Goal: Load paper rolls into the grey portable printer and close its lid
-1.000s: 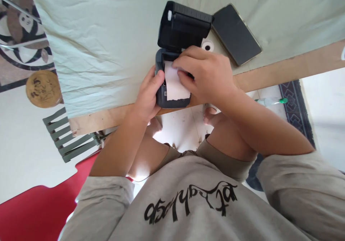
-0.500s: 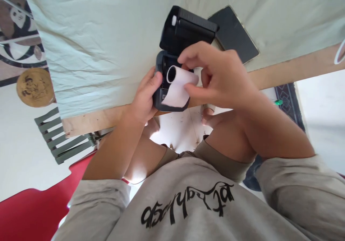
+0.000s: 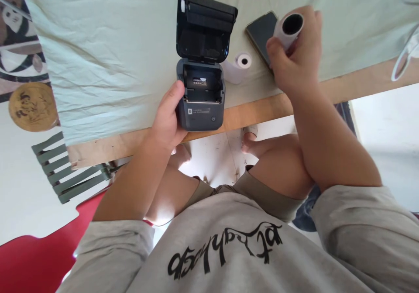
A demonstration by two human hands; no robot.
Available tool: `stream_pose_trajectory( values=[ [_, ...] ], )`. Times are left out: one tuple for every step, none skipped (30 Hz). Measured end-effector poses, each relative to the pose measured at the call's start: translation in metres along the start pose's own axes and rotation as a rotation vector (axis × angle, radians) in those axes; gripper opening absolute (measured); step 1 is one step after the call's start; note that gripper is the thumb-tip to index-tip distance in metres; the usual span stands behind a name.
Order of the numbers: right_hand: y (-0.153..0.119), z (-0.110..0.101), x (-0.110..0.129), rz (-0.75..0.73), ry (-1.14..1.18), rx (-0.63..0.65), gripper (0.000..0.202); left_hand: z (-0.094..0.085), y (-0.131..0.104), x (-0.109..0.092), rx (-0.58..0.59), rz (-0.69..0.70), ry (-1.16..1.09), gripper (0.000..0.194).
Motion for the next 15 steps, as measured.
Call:
stream_pose_trajectory(
  values=[
    [0.001, -0.001, 0.004, -0.079, -0.108, -0.008, 0.011, 0.000, 0.000, 0.000, -0.008, -0.005, 0.007, 0.040],
    [0.002, -0.002, 0.007, -0.151, -0.217, -0.016, 0.013, 0.000, 0.000, 0.000, -0.013, -0.011, 0.013, 0.040],
    [0.003, -0.001, 0.009, -0.193, -0.307, -0.016, 0.016, 0.000, 0.000, 0.000, -0.015, -0.014, 0.014, 0.040],
    [0.004, 0.001, 0.007, -0.184, -0.357, 0.025, 0.020, 0.000, 0.000, 0.000, -0.011, -0.015, 0.012, 0.040],
    [0.006, 0.004, 0.003, -0.148, -0.392, 0.065, 0.023, 0.000, 0.000, 0.000, -0.005, -0.010, 0.008, 0.040],
    [0.006, 0.006, -0.001, -0.103, -0.422, 0.095, 0.026, 0.000, 0.000, 0.000, 0.000, -0.003, 0.004, 0.039],
    [0.007, 0.008, -0.004, -0.065, -0.448, 0.112, 0.029, 0.000, 0.000, 0.000, 0.004, 0.003, -0.001, 0.038],
    [0.007, 0.009, -0.006, -0.046, -0.469, 0.125, 0.034, 0.000, -0.001, 0.000, 0.007, 0.004, -0.002, 0.037],
    [0.006, 0.008, -0.005, -0.052, -0.486, 0.125, 0.041, -0.001, -0.001, 0.000, 0.008, 0.002, -0.001, 0.037],
    [0.005, 0.007, 0.000, -0.084, -0.498, 0.110, 0.048, -0.001, 0.000, 0.000, 0.009, -0.002, 0.000, 0.036],
    [0.004, 0.006, 0.007, -0.133, -0.501, 0.084, 0.054, -0.001, 0.000, 0.000, 0.009, -0.007, 0.002, 0.036],
    [0.002, 0.003, 0.015, -0.189, -0.492, 0.045, 0.057, -0.001, 0.000, 0.000, 0.007, -0.014, 0.005, 0.036],
    [0.000, 0.002, 0.025, -0.239, -0.469, 0.007, 0.057, -0.001, 0.000, 0.000, 0.002, -0.020, 0.010, 0.036],
    [-0.003, 0.001, 0.033, -0.275, -0.435, -0.011, 0.055, -0.001, 0.000, 0.001, -0.002, -0.026, 0.015, 0.036],
    [-0.005, 0.003, 0.040, -0.297, -0.398, -0.002, 0.051, 0.000, 0.000, 0.001, -0.004, -0.031, 0.019, 0.036]
  ],
)
Point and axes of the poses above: each hand's wrist, its own y-axis towards the middle knuckle, its own z-axis out of the palm, x = y × z, the point moved 5 cm from there along y, towards the middle knuckle, and after that the axes turned 13 degrees about -z, right-handed, at the moved point
